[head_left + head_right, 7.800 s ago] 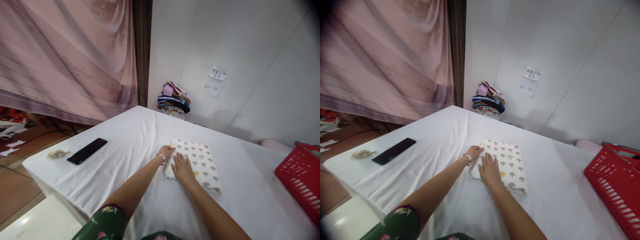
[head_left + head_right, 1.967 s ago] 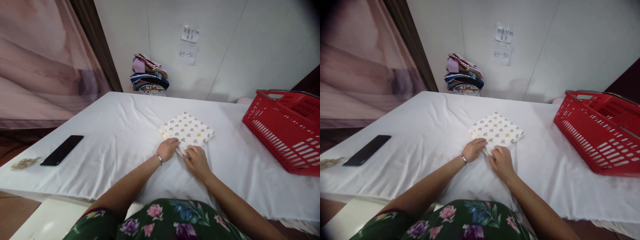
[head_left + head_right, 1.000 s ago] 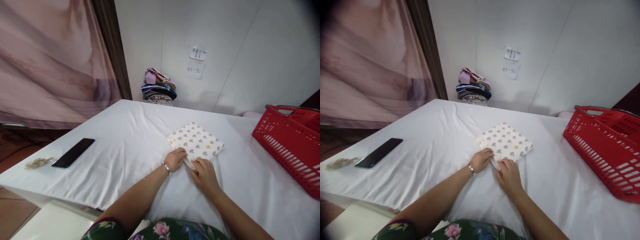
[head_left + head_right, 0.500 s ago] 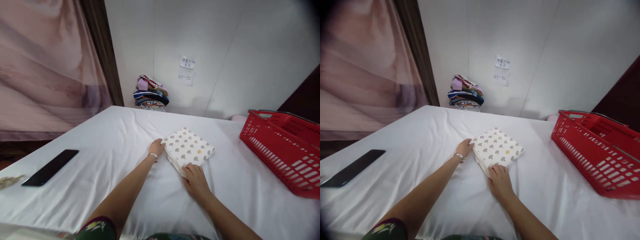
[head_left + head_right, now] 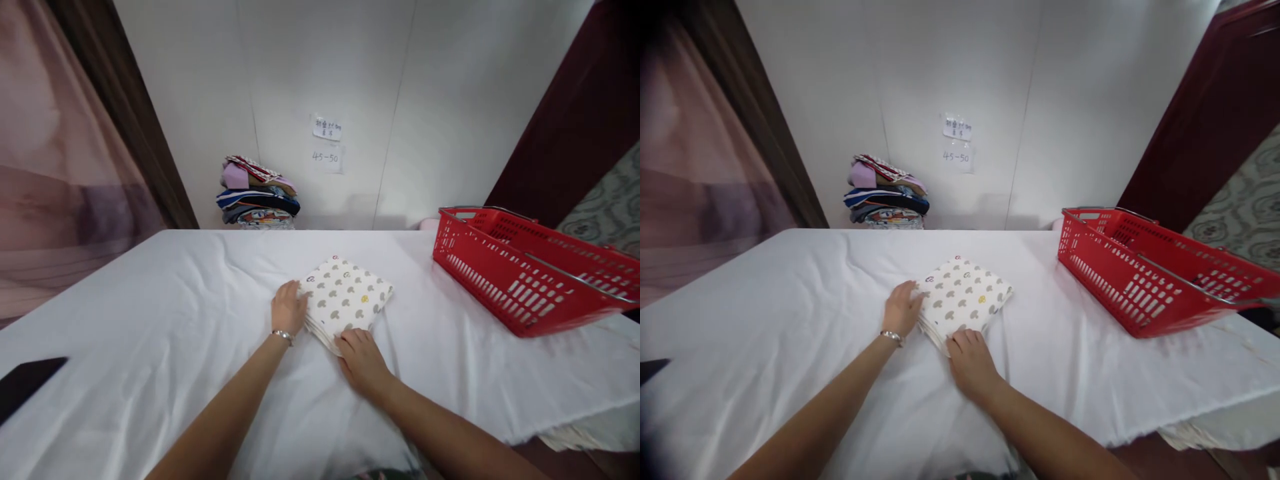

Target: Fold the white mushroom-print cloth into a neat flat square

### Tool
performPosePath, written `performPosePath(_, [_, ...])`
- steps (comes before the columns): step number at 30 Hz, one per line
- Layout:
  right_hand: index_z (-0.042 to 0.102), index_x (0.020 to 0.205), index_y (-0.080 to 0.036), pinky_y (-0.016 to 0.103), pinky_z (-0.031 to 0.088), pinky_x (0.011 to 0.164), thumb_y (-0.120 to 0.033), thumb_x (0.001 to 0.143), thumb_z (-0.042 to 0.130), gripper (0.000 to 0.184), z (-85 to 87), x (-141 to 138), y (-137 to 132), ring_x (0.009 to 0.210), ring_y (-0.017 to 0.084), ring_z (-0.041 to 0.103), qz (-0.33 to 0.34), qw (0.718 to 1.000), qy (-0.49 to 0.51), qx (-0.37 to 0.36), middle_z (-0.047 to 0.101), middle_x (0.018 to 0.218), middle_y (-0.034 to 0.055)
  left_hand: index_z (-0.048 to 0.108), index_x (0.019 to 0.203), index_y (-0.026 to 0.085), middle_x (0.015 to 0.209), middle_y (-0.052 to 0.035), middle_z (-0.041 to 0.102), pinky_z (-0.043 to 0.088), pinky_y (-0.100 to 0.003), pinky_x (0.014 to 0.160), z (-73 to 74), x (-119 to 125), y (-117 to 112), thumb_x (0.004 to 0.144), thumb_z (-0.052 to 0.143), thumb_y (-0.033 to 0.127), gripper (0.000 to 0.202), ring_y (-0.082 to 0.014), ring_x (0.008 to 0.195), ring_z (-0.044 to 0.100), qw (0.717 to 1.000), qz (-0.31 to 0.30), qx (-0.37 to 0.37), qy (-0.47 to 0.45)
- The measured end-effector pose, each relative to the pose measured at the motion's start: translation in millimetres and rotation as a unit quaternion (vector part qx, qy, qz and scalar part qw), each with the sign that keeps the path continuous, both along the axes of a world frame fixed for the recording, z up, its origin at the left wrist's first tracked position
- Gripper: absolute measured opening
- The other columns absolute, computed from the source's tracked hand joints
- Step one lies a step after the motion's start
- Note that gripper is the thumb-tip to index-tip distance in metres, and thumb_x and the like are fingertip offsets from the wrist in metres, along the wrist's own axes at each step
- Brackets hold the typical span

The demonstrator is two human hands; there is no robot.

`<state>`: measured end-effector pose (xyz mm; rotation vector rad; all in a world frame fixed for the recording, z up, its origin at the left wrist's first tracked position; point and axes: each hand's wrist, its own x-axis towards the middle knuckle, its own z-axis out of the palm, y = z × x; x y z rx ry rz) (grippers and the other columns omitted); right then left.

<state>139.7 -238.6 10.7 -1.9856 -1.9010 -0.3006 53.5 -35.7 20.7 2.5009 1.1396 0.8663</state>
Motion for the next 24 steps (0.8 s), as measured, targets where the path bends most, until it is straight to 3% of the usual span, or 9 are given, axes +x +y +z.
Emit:
performPosePath(2, [0.052,0.108,-0.017,0.038,0.036,0.079,-0.010,0.076,0.051,0.033,1.3,-1.3,-2.3,0.091,0.023,0.043,0.003,1.000,0.006,-0.003,0.054,0.100,0.0093,0.049,0.123,0.019,0.134,-0.0082,0.045,0.025,-0.043,0.106,-6.0,1.5,-16.3,0.086,0.044,0.037,0.041,-0.0242,0.127,0.035,0.991,-0.103,0.082,0.027])
performPosePath(4, [0.052,0.107,-0.017,0.038,0.037,0.080,-0.011,0.075,0.051,0.033,6.6,-2.1,-5.5,0.092,0.022,0.044,0.009,1.000,0.025,-0.010,0.054,0.101,0.0089,0.049,0.123,0.021,0.136,-0.0064,0.044,0.021,-0.046,0.107,-13.6,1.7,-26.2,0.087,0.041,0.039,0.041,-0.0246,0.129,0.032,0.979,-0.159,0.101,0.071])
performPosePath(9, [0.059,0.093,-0.021,0.035,0.041,0.079,-0.020,0.080,0.050,0.015,36.8,14.7,0.3,0.087,0.019,0.051,0.055,0.992,0.116,0.016,0.059,0.093,0.0047,0.048,0.125,0.021,0.137,-0.0056,0.043,0.019,-0.048,0.107,-25.3,0.5,-28.0,0.089,0.036,0.040,0.043,-0.0247,0.130,0.030,0.979,-0.152,0.088,0.102])
performPosePath(12, [0.060,0.102,-0.021,0.039,0.038,0.089,-0.026,0.084,0.045,0.023,46.3,38.9,18.9,0.103,0.022,0.050,0.020,0.989,0.124,0.081,0.058,0.110,0.0089,0.048,0.126,0.021,0.137,-0.0050,0.042,0.018,-0.048,0.108,-24.8,-0.7,-27.3,0.090,0.035,0.041,0.043,-0.0241,0.131,0.029,0.980,-0.152,0.077,0.102])
performPosePath(14, [0.057,0.112,-0.019,0.043,0.033,0.096,-0.031,0.085,0.044,0.032,39.7,53.9,32.4,0.116,0.025,0.044,-0.029,0.993,0.103,0.050,0.052,0.124,0.0111,0.047,0.127,0.021,0.138,-0.0049,0.041,0.017,-0.048,0.108,-23.9,-1.6,-28.2,0.090,0.034,0.042,0.044,-0.0238,0.131,0.028,0.980,-0.153,0.067,0.104])
performPosePath(16, [0.052,0.121,-0.019,0.046,0.027,0.101,-0.036,0.086,0.043,0.040,24.9,64.2,41.7,0.125,0.026,0.035,-0.071,0.994,0.084,-0.028,0.046,0.133,0.0105,0.046,0.128,0.021,0.139,-0.0049,0.040,0.016,-0.048,0.109,-23.7,-2.5,-29.5,0.090,0.033,0.042,0.045,-0.0236,0.132,0.027,0.981,-0.155,0.057,0.104])
performPosePath(19, [0.046,0.129,-0.021,0.047,0.019,0.105,-0.041,0.088,0.037,0.046,1.7,71.9,43.0,0.131,0.024,0.026,-0.089,0.988,0.083,-0.097,0.037,0.141,0.0071,0.045,0.129,0.021,0.140,-0.0047,0.039,0.015,-0.048,0.109,-24.3,-3.6,-31.4,0.091,0.032,0.042,0.045,-0.0232,0.132,0.026,0.981,-0.161,0.046,0.095])
performPosePath(21, [0.047,0.128,-0.022,0.047,0.017,0.107,-0.042,0.088,0.036,0.046,-7.8,75.7,36.0,0.133,0.023,0.025,-0.085,0.987,0.101,-0.095,0.036,0.142,0.0060,0.045,0.128,0.021,0.140,-0.0045,0.039,0.015,-0.048,0.109,-24.3,-4.5,-31.3,0.090,0.033,0.043,0.045,-0.0228,0.132,0.026,0.981,-0.168,0.036,0.084])
performPosePath(24, [0.054,0.121,-0.022,0.048,0.017,0.107,-0.042,0.084,0.043,0.043,-14.8,85.0,20.0,0.133,0.025,0.022,-0.108,0.983,0.146,-0.013,0.035,0.142,0.0071,0.048,0.126,0.020,0.140,-0.0062,0.038,0.015,-0.046,0.110,-23.1,-7.0,-25.2,0.090,0.035,0.043,0.045,-0.0228,0.132,0.026,0.987,-0.149,0.014,0.057])
